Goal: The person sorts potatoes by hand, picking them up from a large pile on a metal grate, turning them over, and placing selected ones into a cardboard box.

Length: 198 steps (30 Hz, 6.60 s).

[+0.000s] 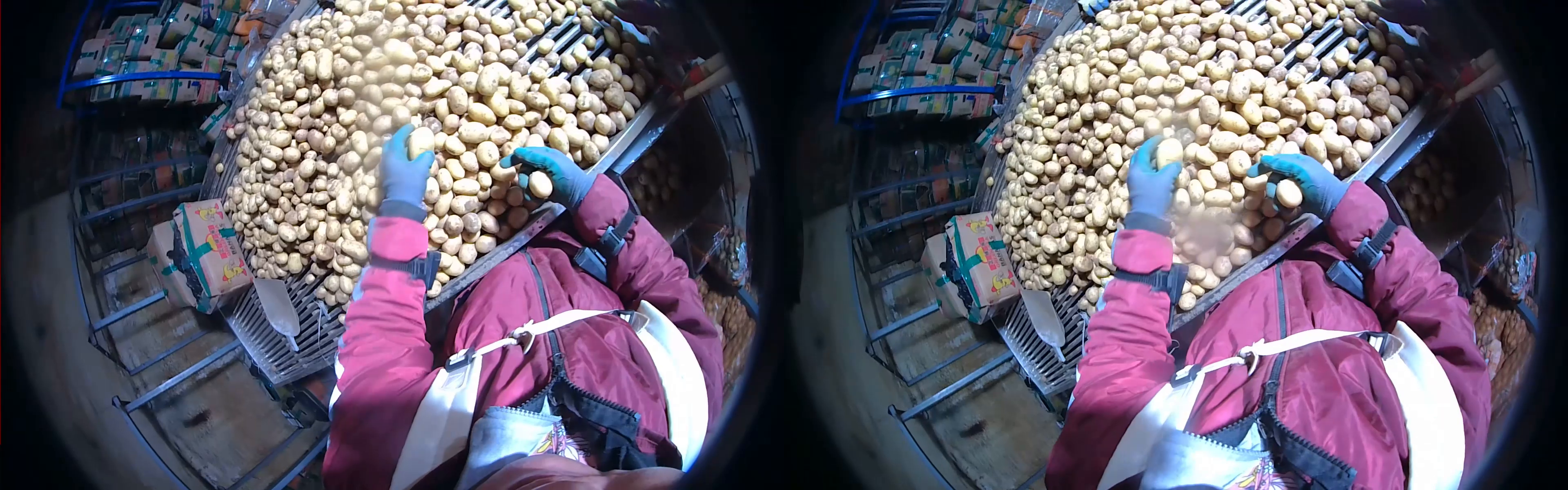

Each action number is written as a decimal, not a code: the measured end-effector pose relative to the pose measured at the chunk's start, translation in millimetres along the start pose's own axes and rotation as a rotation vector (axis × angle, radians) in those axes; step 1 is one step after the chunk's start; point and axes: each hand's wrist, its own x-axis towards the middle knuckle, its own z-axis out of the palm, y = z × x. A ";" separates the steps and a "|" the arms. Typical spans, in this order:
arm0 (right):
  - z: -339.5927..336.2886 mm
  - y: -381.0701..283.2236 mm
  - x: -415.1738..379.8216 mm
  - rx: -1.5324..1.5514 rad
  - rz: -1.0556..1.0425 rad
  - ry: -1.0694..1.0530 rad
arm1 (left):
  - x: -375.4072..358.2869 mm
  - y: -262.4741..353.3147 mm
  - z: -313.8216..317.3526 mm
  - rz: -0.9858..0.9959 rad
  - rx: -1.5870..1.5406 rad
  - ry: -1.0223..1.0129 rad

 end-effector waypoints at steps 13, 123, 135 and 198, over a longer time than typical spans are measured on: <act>0.6 -25.0 -9.6 0.534 0.298 -0.141 | -36.7 130.3 -5.8 0.137 -0.566 -0.260; -149.2 62.2 -293.7 0.422 0.137 0.974 | 8.9 92.0 103.8 0.464 0.464 -0.142; -157.0 44.2 -266.8 0.415 0.117 0.915 | 11.2 85.5 104.5 0.434 0.461 -0.138; -270.4 16.3 -115.3 0.105 -0.179 1.175 | -35.9 70.3 42.3 -0.363 0.352 -0.085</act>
